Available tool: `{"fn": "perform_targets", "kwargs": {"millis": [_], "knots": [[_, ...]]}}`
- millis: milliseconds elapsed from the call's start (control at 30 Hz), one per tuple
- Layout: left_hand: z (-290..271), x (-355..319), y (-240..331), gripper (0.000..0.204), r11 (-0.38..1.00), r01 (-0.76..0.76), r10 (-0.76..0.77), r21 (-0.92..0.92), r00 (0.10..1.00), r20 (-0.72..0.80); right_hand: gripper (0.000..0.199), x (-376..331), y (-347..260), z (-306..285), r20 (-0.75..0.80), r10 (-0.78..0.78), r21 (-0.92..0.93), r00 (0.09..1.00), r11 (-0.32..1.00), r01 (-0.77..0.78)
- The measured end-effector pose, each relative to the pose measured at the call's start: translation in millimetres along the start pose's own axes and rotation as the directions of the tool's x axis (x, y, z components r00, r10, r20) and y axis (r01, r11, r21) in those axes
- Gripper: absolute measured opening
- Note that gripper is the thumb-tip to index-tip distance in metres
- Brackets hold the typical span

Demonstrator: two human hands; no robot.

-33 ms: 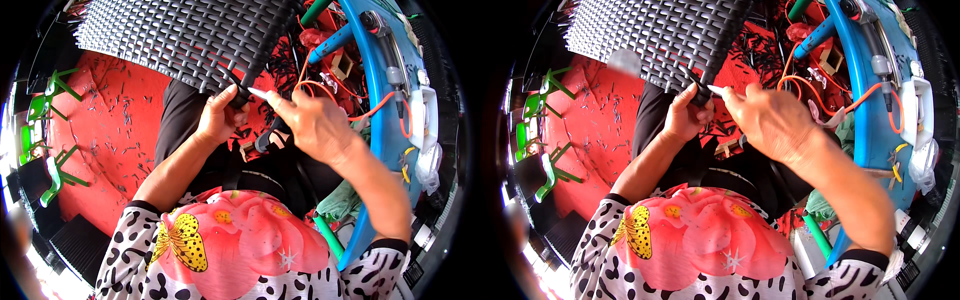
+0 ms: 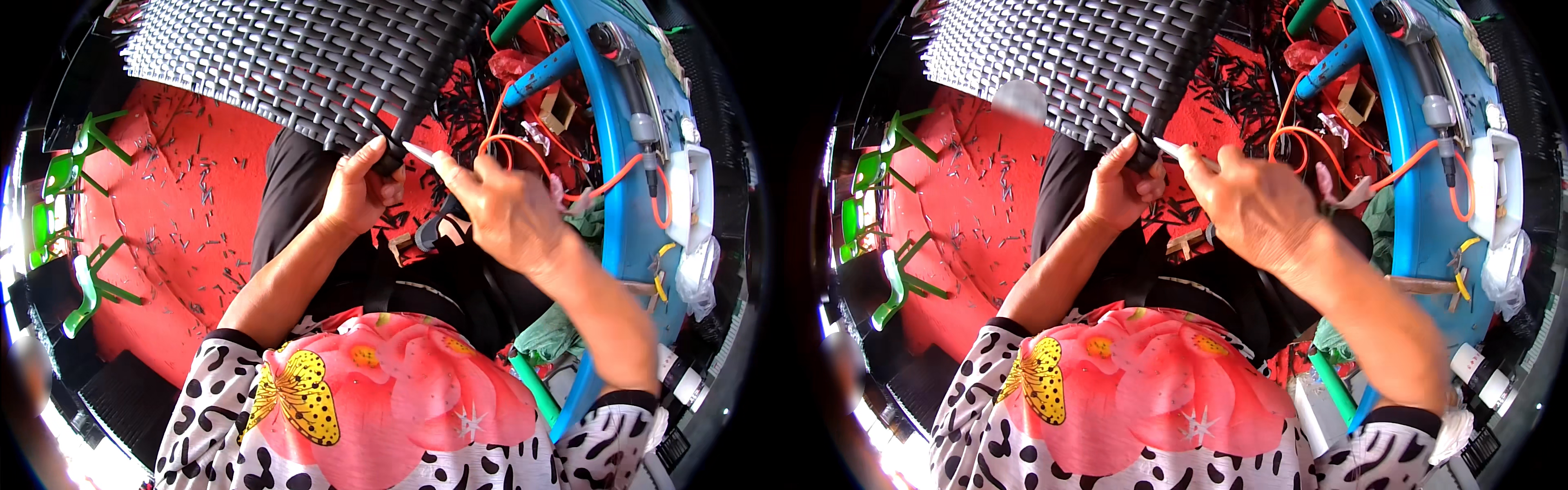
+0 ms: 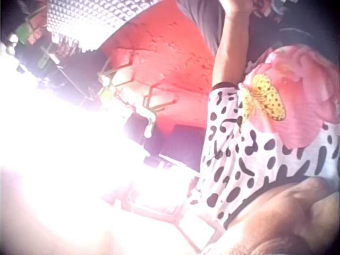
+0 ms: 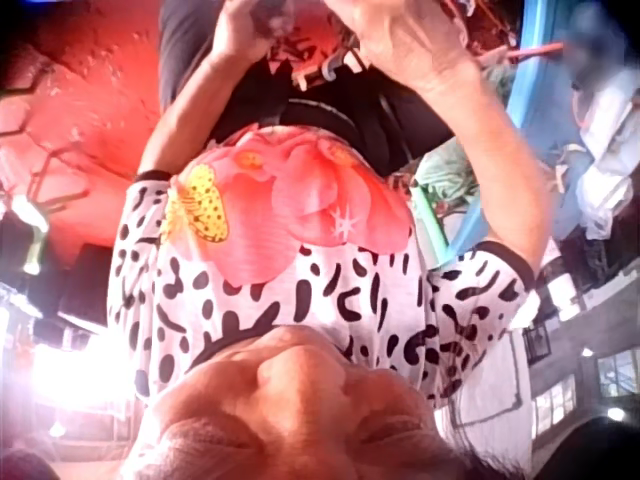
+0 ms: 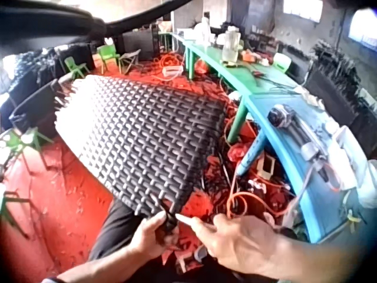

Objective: The person sits on the floor and uses a pneumatic nail gun to secure the woven seat of a black wicker chair. They then use a knife to trim excess plastic strands and pliers to pull and tighten the weave, ensuring the seat is flush and secure.

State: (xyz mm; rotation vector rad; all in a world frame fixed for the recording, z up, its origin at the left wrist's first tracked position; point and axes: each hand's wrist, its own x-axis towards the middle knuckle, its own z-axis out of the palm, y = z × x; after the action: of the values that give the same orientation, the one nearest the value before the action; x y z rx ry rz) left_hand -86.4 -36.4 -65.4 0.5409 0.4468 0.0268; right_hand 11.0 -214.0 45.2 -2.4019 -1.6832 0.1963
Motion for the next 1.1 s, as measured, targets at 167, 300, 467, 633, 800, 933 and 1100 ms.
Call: {"fn": "perform_targets", "kwargs": {"millis": [167,300,467,633,800,933,1100], "knots": [[4.8,12.5,4.3,0.034,1.0,0.003,-0.003,-0.01,0.999,0.041,0.051,-11.0,-9.0,81.1,-0.345,0.297,0.49,0.891,0.866,-0.099],[0.3,2.7,0.5,0.036,0.999,0.037,-0.039,0.036,0.998,0.051,0.048,-8.1,-16.3,82.7,-0.345,0.316,0.491,0.884,0.863,-0.116],[10.3,-13.6,6.7,0.037,0.989,-0.005,0.03,0.15,0.986,-0.163,0.053,-9.4,-9.7,70.9,-0.331,0.248,0.348,0.91,0.929,-0.126],[48.9,6.6,14.0,0.03,0.957,-0.037,0.163,0.289,0.889,-0.427,0.054,-10.7,-11.7,68.9,-0.325,0.221,0.246,0.92,0.959,-0.144],[33.2,5.4,14.3,0.025,0.973,-0.125,0.186,0.195,0.923,-0.338,0.054,-9.1,-6.2,67.2,-0.324,0.23,0.331,0.918,0.936,-0.118],[24.2,3.7,13.7,0.019,0.981,-0.163,0.18,0.104,0.968,-0.178,0.051,-7.1,4.0,46.3,-0.258,0.156,0.252,0.953,0.964,-0.089],[12.8,7.0,12.2,0.02,0.988,-0.136,0.147,0.078,0.978,-0.147,0.041,3.0,13.2,13.3,-0.137,-0.056,-0.104,0.989,0.994,0.042]]}}
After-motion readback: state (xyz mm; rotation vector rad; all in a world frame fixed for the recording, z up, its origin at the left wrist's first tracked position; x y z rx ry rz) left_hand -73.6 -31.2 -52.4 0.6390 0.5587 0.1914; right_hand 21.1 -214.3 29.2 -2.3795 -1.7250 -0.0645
